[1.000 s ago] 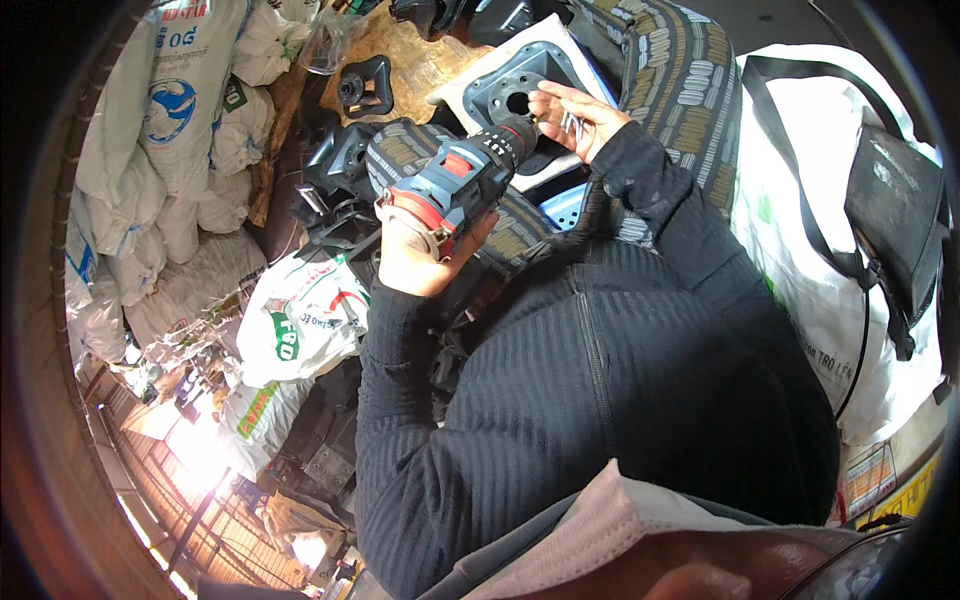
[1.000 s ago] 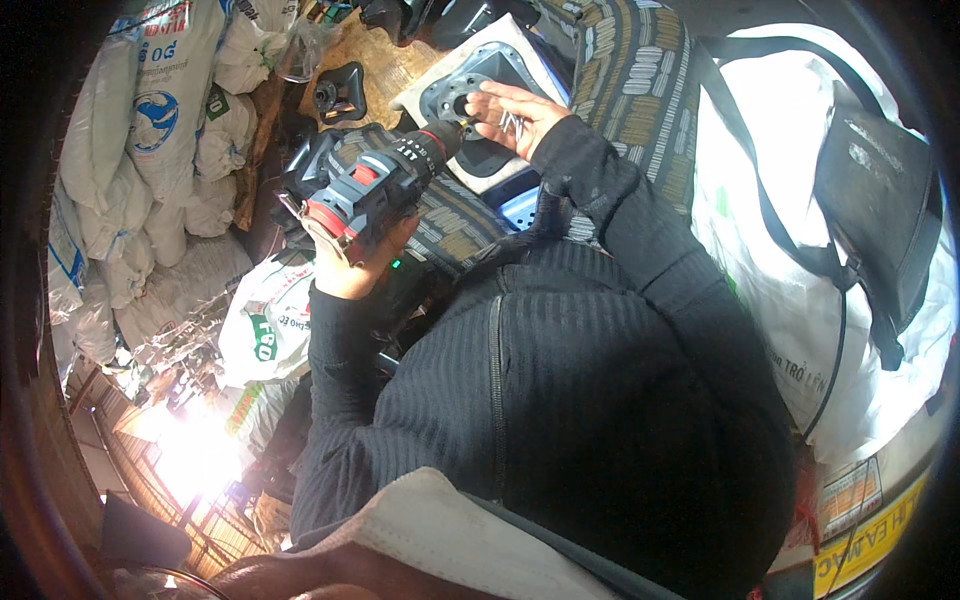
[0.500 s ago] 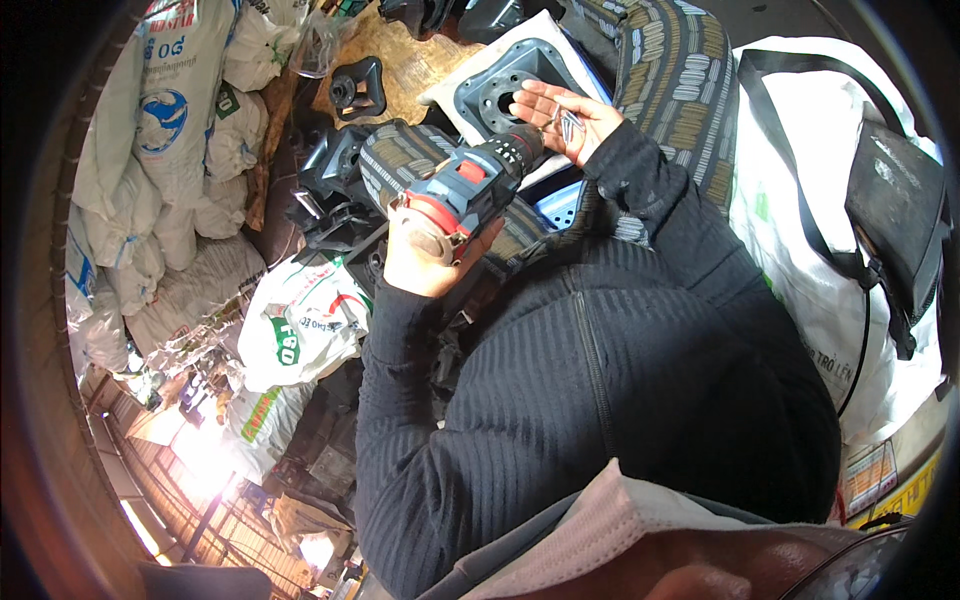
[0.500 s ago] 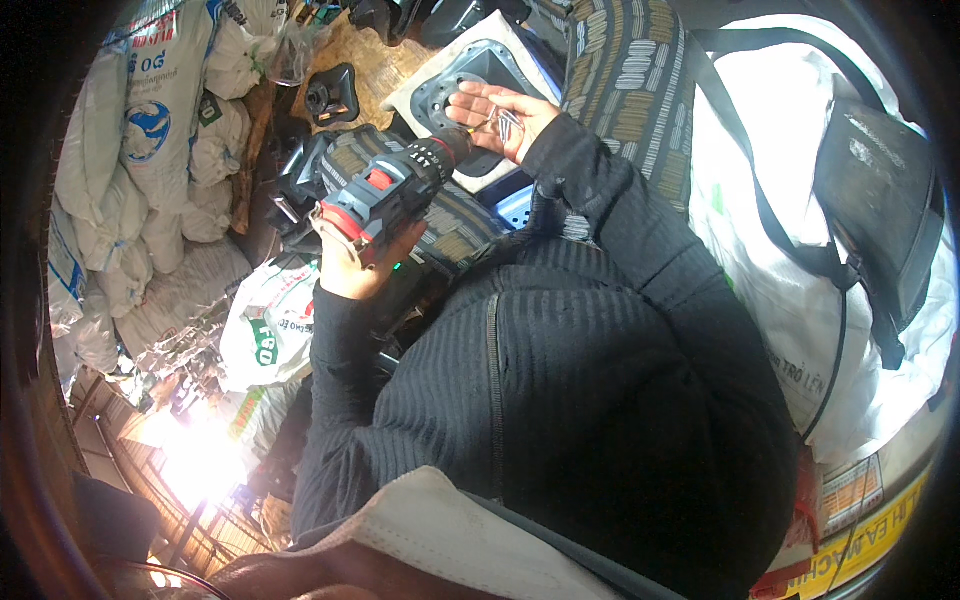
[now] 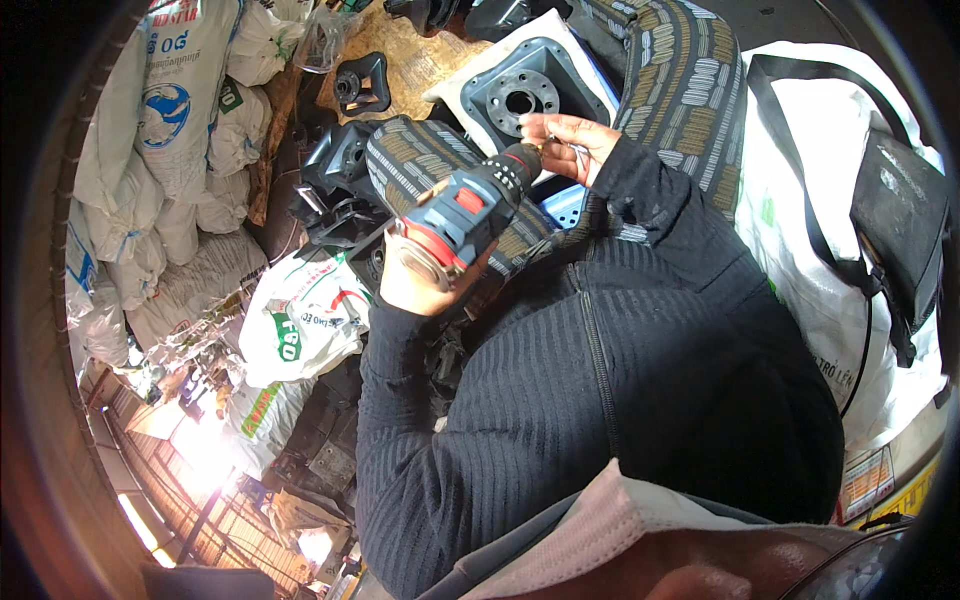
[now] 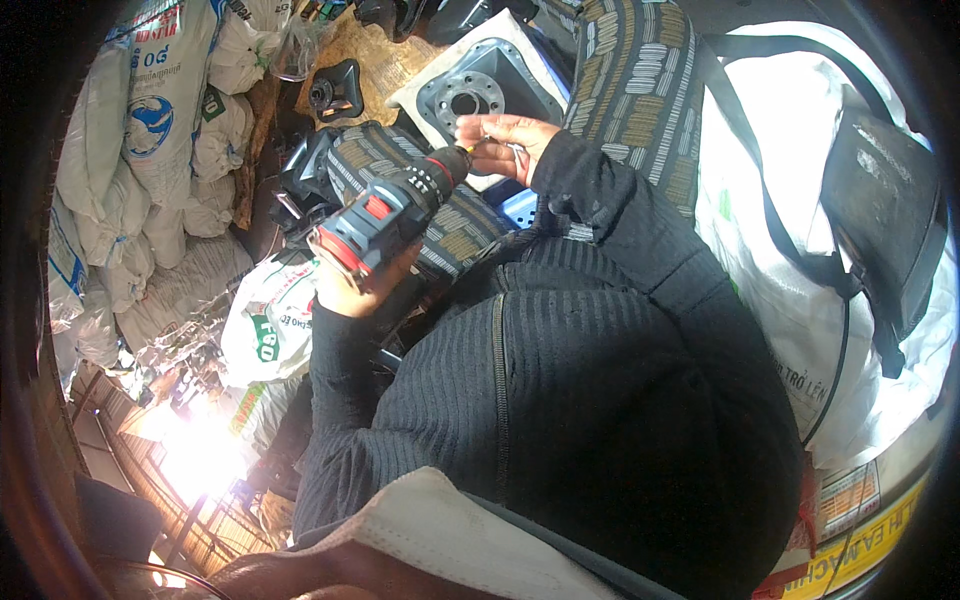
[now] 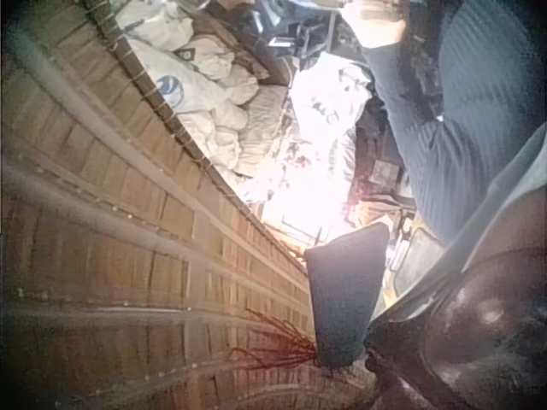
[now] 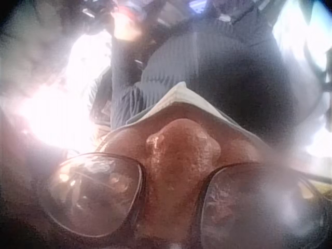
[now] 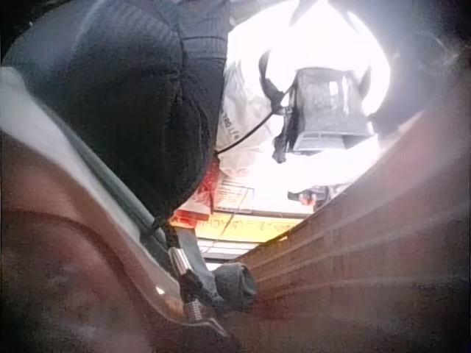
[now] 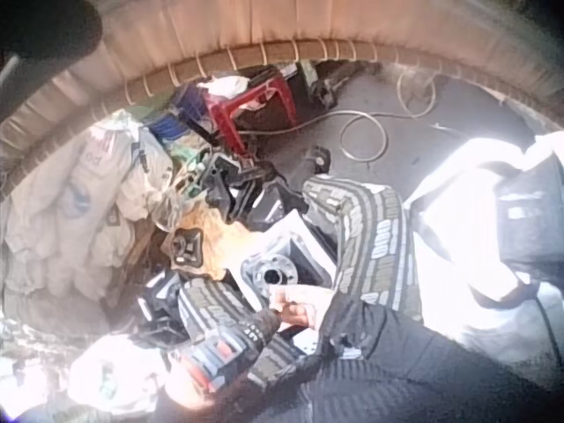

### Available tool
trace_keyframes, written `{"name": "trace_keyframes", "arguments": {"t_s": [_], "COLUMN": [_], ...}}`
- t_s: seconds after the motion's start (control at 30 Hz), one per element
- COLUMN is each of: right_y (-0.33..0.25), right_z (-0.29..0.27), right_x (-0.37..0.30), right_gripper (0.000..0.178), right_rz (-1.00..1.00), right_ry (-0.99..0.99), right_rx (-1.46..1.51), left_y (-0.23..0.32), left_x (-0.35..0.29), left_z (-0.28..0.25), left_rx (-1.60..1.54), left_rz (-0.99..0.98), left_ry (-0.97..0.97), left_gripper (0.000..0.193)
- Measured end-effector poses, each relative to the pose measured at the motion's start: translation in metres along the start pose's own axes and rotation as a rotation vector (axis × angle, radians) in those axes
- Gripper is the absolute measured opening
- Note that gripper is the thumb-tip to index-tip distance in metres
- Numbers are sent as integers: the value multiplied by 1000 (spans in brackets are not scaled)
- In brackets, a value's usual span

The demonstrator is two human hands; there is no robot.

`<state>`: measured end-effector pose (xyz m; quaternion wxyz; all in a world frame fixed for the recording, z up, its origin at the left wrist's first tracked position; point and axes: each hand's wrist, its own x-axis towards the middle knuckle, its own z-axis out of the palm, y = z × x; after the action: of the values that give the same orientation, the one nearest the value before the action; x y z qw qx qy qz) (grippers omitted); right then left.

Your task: The person uses a cordless drill to fasten screws into a black plastic part. They repeatedly pick up the part, align it, and drive screws into it, then place it down and pick up another similar part to repeat the process.

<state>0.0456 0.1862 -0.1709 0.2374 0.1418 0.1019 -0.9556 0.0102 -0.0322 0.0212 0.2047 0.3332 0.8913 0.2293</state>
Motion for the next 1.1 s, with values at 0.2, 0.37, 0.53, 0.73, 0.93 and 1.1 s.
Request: {"name": "trace_keyframes", "arguments": {"t_s": [0.2,0.37,0.53,0.73,0.93,1.1], "right_y": [8,16,7,-2,5,4], "right_z": [10,-29,-29,-23,-32,-23], "right_x": [-4,7,24,61,85,88], "right_gripper": [39,36,25,45,54,55], "right_rz": [152,-9,-369,-325,-411,-553], "right_ry": [91,327,588,868,1019,1037], "right_rx": [-153,-96,-177,-588,-958,-1248], "left_y": [8,-10,-35,-42,-28,-25], "left_x": [-7,-9,-3,10,32,52], "left_z": [-1,-17,-12,-4,-19,-32], "left_rx": [-230,-159,-67,-179,-271,-206], "left_rz": [-148,-152,-199,-299,-144,-159], "left_ry": [-46,-39,-91,-70,34,0], "left_gripper": [37,42,49,53,37,36]}}
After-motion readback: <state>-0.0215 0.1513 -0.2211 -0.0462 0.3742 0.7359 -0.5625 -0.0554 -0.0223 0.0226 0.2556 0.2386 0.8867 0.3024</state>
